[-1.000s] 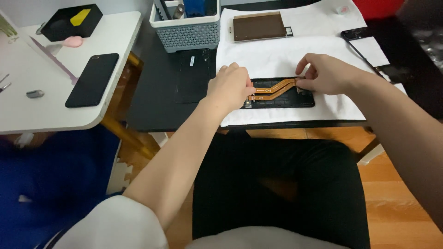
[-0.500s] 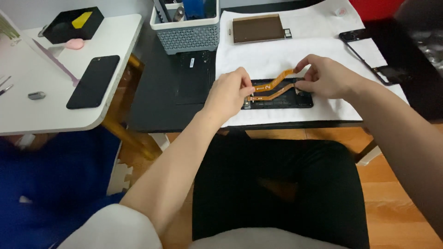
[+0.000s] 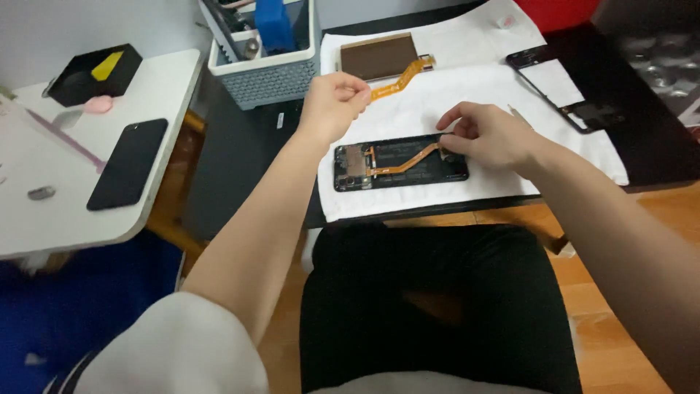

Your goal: Disassembling a smartphone by removing the internal frame, battery, and motherboard using hands and small tools.

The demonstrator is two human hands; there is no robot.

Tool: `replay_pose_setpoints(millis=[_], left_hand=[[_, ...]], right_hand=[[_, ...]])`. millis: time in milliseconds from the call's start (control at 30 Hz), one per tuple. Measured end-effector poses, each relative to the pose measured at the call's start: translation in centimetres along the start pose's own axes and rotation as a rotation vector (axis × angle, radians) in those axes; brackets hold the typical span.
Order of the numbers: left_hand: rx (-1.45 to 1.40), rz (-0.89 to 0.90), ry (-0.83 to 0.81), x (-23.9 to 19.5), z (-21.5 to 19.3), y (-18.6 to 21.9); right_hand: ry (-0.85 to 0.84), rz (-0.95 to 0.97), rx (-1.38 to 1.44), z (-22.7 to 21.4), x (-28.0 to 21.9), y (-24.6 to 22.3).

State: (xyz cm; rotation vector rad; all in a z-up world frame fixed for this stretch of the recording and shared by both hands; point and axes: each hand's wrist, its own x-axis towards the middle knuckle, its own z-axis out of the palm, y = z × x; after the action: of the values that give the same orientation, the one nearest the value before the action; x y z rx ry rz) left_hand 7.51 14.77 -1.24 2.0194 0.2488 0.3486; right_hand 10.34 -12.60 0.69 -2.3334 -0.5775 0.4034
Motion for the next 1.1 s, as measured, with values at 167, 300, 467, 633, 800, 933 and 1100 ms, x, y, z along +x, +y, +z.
replay_pose_setpoints(millis=[167,300,467,633,800,933,1100], left_hand=[[0.043,-0.097,-0.081,4.8,4.2,3.8],[0.062,-0.317,-0.021,8.8,8.4,5.9],[0.100,-0.434,0.021,11.9,11.9,6.6],[0.272,-0.435,-0.020,12.4,12.6,8.1],[0.444,-0.410,-0.012,12.9,13.3,8.3],[0.511,-0.402,0.040,13.4,13.4,7.6],[0.447,-0.275,0.071,11.3,11.3,7.6]], right_hand=[[-0.068,0.003,0.208,-0.5,0.1,0.1],[-0.167,-0.032,0.384,-0.8,1.0,1.8],[-0.172,-0.108,0.401,-0.7,1.9,3.7],[-0.197,-0.117,0.438,-1.3,1.7,3.5],[-0.208,-0.125,0.487,-1.2,1.6,3.8],[-0.212,-0.125,0.484,-1.3,1.6,3.7],[-0.209,-0.172,0.477,-0.8,2.0,4.1]])
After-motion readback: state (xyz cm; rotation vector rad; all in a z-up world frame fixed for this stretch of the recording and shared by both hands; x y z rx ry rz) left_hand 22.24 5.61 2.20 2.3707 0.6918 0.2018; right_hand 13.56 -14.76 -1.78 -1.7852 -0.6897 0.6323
